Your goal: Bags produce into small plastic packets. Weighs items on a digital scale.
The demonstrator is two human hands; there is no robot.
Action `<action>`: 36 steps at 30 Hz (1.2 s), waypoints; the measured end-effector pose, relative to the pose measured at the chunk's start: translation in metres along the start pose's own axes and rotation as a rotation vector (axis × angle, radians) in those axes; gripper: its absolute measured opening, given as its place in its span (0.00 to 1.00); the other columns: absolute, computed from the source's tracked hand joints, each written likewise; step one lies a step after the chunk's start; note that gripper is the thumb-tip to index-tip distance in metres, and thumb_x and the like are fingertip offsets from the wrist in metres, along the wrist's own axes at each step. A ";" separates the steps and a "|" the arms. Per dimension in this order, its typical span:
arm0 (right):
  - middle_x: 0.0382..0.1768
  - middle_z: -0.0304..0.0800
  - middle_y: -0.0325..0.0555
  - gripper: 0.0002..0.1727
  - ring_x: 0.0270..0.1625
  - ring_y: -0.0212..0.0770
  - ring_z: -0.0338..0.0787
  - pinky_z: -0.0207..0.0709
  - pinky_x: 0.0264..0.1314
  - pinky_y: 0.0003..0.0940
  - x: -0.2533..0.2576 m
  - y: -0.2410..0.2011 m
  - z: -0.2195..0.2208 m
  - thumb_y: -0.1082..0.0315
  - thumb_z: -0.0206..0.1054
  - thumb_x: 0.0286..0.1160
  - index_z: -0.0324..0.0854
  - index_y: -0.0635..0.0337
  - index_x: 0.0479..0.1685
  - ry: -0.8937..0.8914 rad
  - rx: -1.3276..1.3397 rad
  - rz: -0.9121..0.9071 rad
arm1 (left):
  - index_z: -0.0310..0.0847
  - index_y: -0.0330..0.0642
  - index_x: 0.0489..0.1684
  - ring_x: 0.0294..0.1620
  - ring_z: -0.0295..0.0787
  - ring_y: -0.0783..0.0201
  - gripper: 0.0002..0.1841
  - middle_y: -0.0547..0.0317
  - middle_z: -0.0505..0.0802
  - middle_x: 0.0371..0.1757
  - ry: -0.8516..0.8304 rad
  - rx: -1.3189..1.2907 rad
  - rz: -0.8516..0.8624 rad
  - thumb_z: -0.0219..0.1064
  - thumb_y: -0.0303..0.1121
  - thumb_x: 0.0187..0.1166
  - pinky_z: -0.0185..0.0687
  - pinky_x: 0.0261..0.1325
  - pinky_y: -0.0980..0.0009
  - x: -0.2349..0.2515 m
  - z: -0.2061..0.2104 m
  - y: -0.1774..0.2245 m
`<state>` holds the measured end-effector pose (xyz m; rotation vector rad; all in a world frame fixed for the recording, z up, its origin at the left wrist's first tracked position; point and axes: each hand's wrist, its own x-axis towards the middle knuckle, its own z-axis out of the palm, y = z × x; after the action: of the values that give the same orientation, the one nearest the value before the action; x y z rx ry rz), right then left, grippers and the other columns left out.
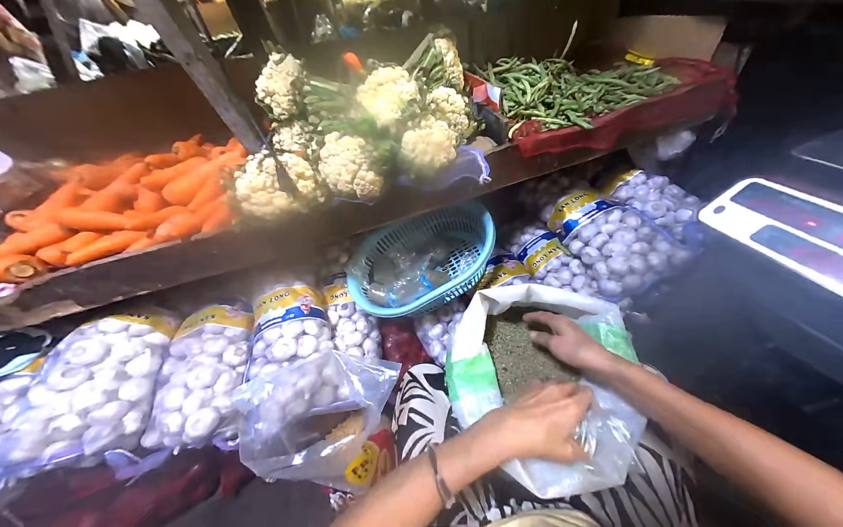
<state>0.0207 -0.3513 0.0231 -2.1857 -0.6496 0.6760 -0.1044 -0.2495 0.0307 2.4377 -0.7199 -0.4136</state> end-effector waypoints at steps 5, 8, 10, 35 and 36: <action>0.72 0.80 0.71 0.23 0.79 0.65 0.77 0.63 0.84 0.60 0.033 0.011 0.007 0.65 0.57 0.90 0.76 0.72 0.75 0.159 -0.139 0.072 | 0.81 0.27 0.59 0.59 0.88 0.36 0.24 0.33 0.91 0.53 0.003 0.138 -0.322 0.71 0.40 0.74 0.76 0.63 0.38 -0.016 -0.008 0.003; 0.72 0.80 0.72 0.23 0.80 0.66 0.75 0.61 0.85 0.60 0.043 0.013 0.005 0.62 0.52 0.93 0.79 0.74 0.70 0.192 -0.181 0.151 | 0.83 0.28 0.59 0.62 0.87 0.36 0.23 0.33 0.90 0.57 -0.034 0.170 -0.535 0.67 0.42 0.77 0.77 0.63 0.38 -0.017 -0.019 0.004; 0.68 0.83 0.72 0.24 0.76 0.67 0.79 0.66 0.81 0.61 0.044 0.014 0.016 0.60 0.52 0.93 0.82 0.75 0.64 0.109 -0.284 0.124 | 0.83 0.28 0.62 0.71 0.81 0.36 0.24 0.33 0.85 0.68 -0.047 0.200 -0.595 0.68 0.42 0.78 0.74 0.69 0.39 -0.013 -0.021 0.006; 0.26 0.79 0.43 0.18 0.22 0.35 0.82 0.79 0.22 0.27 -0.012 -0.095 -0.019 0.52 0.43 0.93 0.70 0.54 0.41 0.273 1.701 0.230 | 0.82 0.24 0.52 0.55 0.87 0.41 0.12 0.33 0.88 0.52 0.159 -0.081 -0.558 0.66 0.24 0.74 0.78 0.61 0.44 -0.004 -0.106 0.004; 0.26 0.78 0.43 0.18 0.22 0.35 0.82 0.78 0.23 0.27 -0.013 -0.098 -0.020 0.52 0.44 0.93 0.70 0.54 0.41 0.298 1.698 0.210 | 0.81 0.25 0.52 0.50 0.88 0.45 0.13 0.35 0.88 0.50 0.154 -0.122 -0.569 0.66 0.24 0.75 0.81 0.57 0.47 0.001 -0.110 0.004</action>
<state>0.0010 -0.3119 0.1135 -0.6880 0.3340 0.5871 -0.0576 -0.2061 0.1203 2.4924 0.0757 -0.4592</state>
